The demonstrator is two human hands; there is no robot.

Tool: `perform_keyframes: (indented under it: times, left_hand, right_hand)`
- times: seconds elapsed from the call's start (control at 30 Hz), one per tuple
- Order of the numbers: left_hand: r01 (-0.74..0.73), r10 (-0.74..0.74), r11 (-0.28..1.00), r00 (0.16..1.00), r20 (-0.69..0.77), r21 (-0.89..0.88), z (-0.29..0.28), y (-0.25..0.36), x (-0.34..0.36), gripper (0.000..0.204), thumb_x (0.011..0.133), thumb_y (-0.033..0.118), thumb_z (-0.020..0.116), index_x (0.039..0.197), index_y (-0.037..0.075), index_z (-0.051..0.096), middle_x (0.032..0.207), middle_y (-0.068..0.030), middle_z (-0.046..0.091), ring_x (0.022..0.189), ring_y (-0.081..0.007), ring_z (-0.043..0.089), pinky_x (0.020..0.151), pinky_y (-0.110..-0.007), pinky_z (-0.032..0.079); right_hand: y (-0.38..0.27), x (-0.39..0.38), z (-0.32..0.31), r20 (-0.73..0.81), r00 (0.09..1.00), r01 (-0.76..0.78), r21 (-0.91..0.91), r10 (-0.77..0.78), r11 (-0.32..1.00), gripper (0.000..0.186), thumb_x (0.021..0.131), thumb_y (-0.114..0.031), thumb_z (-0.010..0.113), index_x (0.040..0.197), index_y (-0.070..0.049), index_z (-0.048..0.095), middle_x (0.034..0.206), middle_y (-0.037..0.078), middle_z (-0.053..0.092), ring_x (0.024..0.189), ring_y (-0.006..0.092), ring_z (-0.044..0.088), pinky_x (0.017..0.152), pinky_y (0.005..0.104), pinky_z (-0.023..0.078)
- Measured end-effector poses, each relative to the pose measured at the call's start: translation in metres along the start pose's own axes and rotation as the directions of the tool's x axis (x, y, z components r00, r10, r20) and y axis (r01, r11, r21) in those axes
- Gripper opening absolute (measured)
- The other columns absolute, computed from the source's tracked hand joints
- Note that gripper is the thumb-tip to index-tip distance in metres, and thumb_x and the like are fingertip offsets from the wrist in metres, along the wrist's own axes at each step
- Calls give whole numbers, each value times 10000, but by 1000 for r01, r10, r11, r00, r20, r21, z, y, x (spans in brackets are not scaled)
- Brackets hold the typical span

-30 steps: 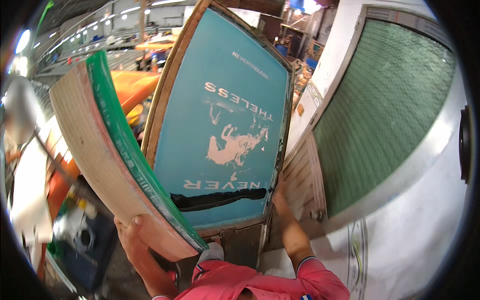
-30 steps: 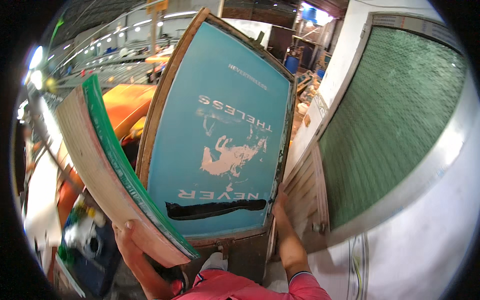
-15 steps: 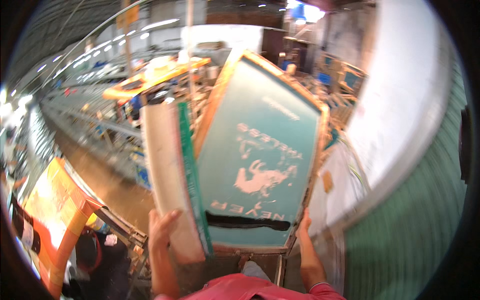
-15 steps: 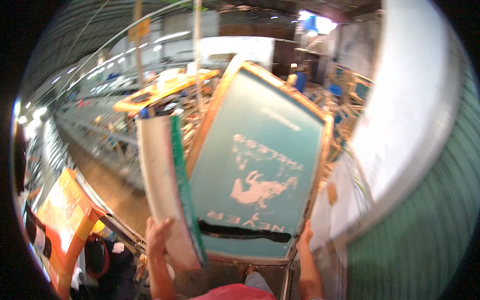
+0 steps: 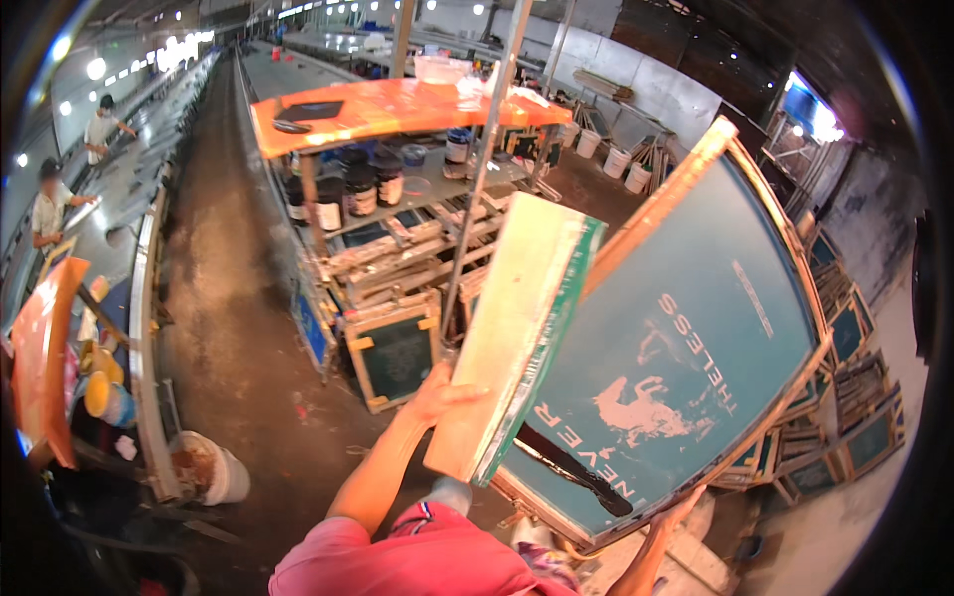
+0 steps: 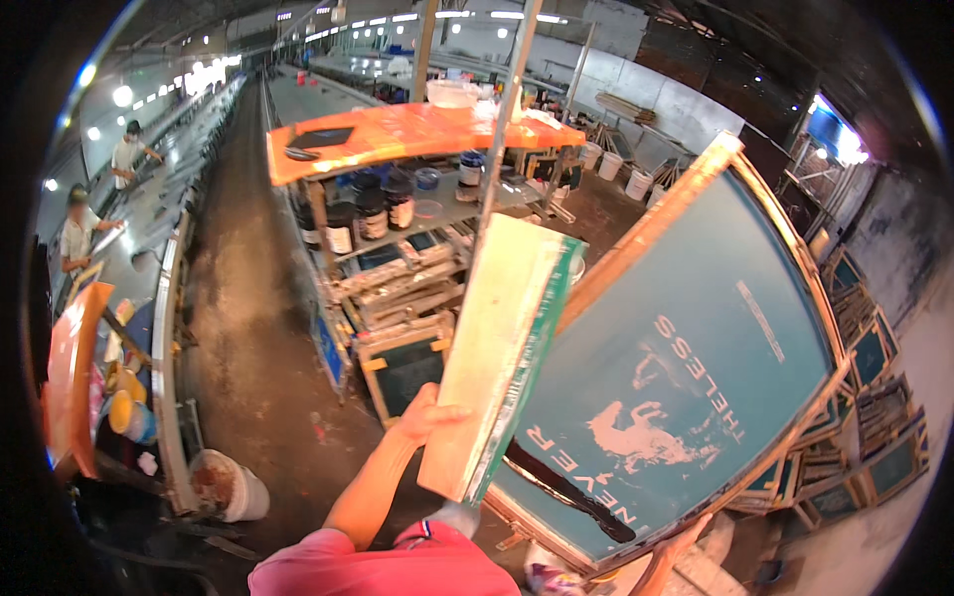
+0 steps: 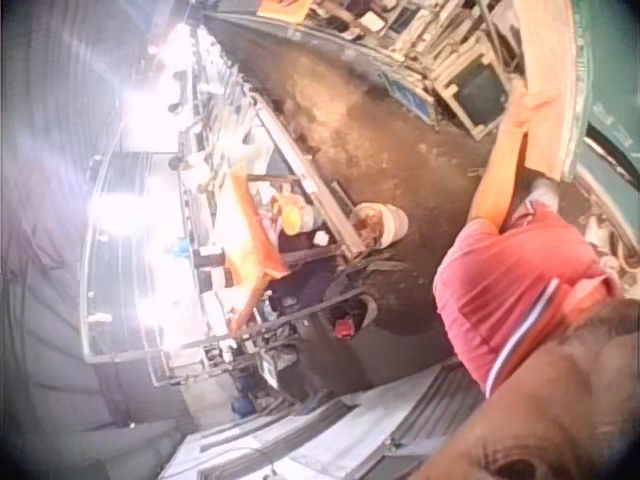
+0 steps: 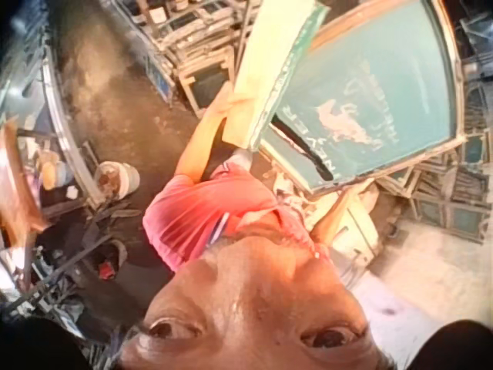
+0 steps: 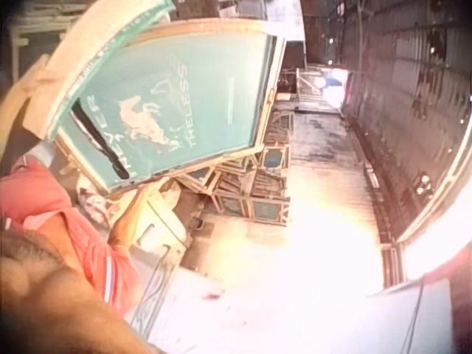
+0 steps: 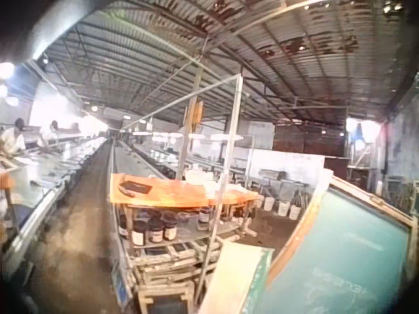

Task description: The person prepares a screen printing frame by applying tape to the edges and pouring black ink onto the mesh. They then use a squeegee to pull the ink across the screen, printing a design onto a red t-shirt placed on the table. Finally, they lift the screen to reveal the printed graphic.

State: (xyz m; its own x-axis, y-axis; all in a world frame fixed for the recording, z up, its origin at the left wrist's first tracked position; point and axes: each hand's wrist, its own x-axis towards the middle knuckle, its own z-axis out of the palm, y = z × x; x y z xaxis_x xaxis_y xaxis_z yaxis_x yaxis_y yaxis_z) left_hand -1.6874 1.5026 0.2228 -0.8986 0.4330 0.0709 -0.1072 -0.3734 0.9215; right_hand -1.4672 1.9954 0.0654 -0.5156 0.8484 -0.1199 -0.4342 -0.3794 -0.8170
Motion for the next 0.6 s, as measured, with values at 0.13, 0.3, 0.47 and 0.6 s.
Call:
perform_keyframes:
  times: [0.13,0.3,0.47,0.6]
  left_hand:
    - [132,-138,990,982,127,51,-31,-16,66,400,789,107,792,1109,-100,672,991,-112,715,865,-165,684,757,-310,549]
    - [190,-208,978,930,304,90,-49,7,164,394,792,217,805,1065,-53,718,949,-55,712,840,-122,642,748,-280,506]
    - [214,-266,964,784,561,158,-68,-43,284,419,783,219,807,1094,-43,708,978,-62,703,934,-110,610,790,-269,479]
    - [235,-212,971,793,572,36,-62,-71,338,404,772,221,807,1051,-57,718,916,-85,709,842,-124,632,723,-284,491]
  right_hand:
    - [-5,-39,10,-163,984,66,-81,-78,995,739,968,-614,445,1456,-59,409,1475,104,441,1311,290,453,1109,410,364]
    - [-4,-112,65,-384,914,89,-118,-128,989,781,971,-621,424,1495,-46,359,1549,123,351,1358,313,397,1124,457,329]
    - [27,-151,131,-534,808,175,-188,-250,966,801,963,-629,430,1513,-55,333,1536,124,369,1376,323,380,1135,447,315]
    - [40,-137,139,-602,763,167,-168,-235,972,804,960,-635,432,1512,-59,337,1534,126,371,1369,324,388,1132,450,319]
